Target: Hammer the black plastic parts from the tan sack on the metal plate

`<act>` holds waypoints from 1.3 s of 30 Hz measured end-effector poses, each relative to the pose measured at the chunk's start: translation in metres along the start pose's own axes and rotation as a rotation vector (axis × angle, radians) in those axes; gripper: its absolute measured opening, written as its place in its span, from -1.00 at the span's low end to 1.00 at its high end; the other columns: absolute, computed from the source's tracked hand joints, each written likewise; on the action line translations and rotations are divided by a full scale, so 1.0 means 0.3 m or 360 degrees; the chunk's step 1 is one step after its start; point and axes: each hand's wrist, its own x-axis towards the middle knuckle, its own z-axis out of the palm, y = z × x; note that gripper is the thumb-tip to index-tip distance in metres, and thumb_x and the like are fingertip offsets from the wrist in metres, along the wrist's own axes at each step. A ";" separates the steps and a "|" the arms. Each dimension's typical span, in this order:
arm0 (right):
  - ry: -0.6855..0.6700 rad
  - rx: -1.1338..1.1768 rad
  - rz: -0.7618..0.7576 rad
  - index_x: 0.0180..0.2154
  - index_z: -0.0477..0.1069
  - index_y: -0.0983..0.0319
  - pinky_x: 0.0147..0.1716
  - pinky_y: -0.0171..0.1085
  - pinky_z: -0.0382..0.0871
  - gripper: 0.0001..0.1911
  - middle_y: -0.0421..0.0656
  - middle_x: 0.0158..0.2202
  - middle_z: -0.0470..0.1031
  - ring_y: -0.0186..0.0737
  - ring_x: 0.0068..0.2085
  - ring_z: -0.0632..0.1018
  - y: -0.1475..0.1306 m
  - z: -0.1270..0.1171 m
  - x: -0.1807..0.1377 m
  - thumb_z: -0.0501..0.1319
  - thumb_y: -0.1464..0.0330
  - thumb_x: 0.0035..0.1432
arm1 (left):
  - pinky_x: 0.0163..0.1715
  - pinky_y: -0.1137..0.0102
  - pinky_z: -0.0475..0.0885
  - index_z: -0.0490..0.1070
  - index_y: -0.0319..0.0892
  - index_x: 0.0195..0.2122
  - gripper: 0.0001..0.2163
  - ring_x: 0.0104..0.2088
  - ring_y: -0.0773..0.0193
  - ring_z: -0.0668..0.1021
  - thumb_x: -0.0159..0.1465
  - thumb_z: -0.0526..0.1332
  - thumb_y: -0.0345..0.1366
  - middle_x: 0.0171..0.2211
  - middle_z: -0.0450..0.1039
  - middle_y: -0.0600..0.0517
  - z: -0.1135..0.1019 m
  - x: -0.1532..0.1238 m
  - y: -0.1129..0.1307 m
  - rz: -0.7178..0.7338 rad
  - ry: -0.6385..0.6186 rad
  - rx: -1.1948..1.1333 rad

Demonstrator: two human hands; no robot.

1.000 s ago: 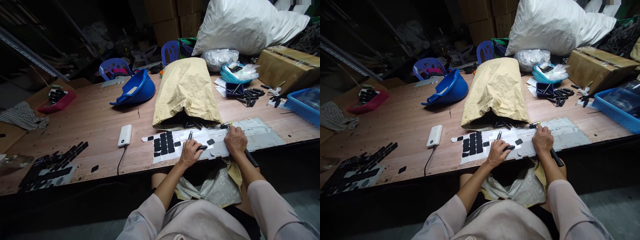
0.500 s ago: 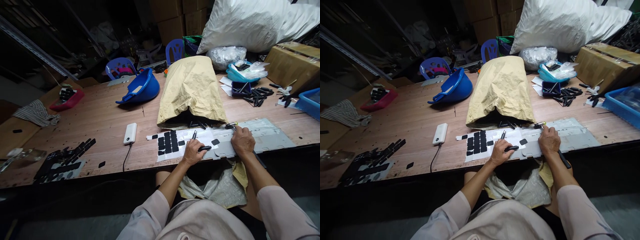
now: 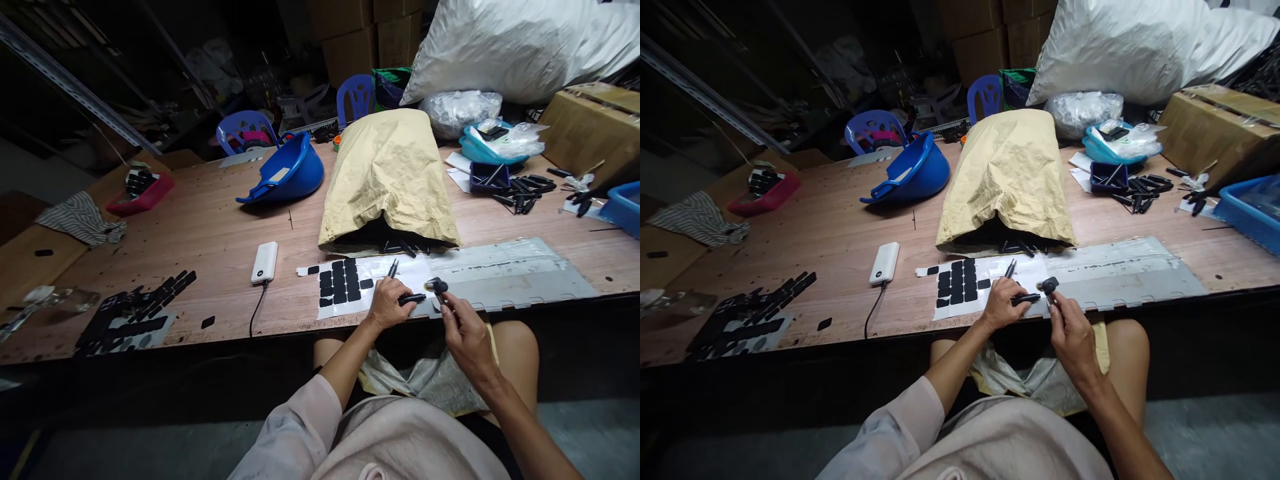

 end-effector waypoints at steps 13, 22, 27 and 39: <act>-0.0077 -0.0104 -0.0195 0.20 0.54 0.15 -0.07 -0.19 0.58 -0.63 -0.06 -0.13 0.65 -0.12 -0.11 0.67 -0.029 0.048 -0.045 0.09 0.27 0.53 | 0.02 0.10 0.43 0.66 -0.09 -0.31 -0.89 -0.13 0.03 0.55 0.16 0.52 -0.28 -0.32 0.59 -0.02 0.006 0.005 -0.007 -0.0024 -0.0002 -0.0052; -0.0065 -0.0162 -0.0306 0.19 0.56 0.13 -0.19 -0.25 0.54 -0.64 -0.10 -0.20 0.62 -0.18 -0.22 0.64 -0.026 0.070 -0.046 0.10 0.30 0.52 | -0.01 0.15 0.40 0.61 -0.11 -0.41 -0.90 -0.15 0.07 0.55 0.11 0.51 -0.35 -0.35 0.57 0.01 0.009 0.011 -0.013 -0.0053 -0.0006 -0.0126; 0.0057 -0.0140 -0.0267 0.22 0.54 0.14 -0.08 -0.21 0.54 -0.64 -0.07 -0.11 0.64 -0.14 -0.11 0.65 -0.024 0.044 -0.027 0.12 0.31 0.52 | 0.01 0.13 0.39 0.65 -0.10 -0.39 -0.90 -0.14 0.06 0.55 0.12 0.54 -0.32 -0.35 0.59 0.01 0.009 0.014 -0.014 -0.0062 -0.0007 -0.0160; 0.0175 -0.0414 -0.0065 0.17 0.58 0.16 -0.14 -0.19 0.44 -0.63 -0.04 -0.11 0.61 -0.11 -0.13 0.60 0.047 -0.034 0.087 0.12 0.25 0.49 | 0.00 0.13 0.43 0.62 -0.10 -0.39 -0.88 -0.15 0.04 0.56 0.09 0.53 -0.34 -0.34 0.60 0.01 0.011 0.013 -0.010 -0.0060 0.0004 -0.0150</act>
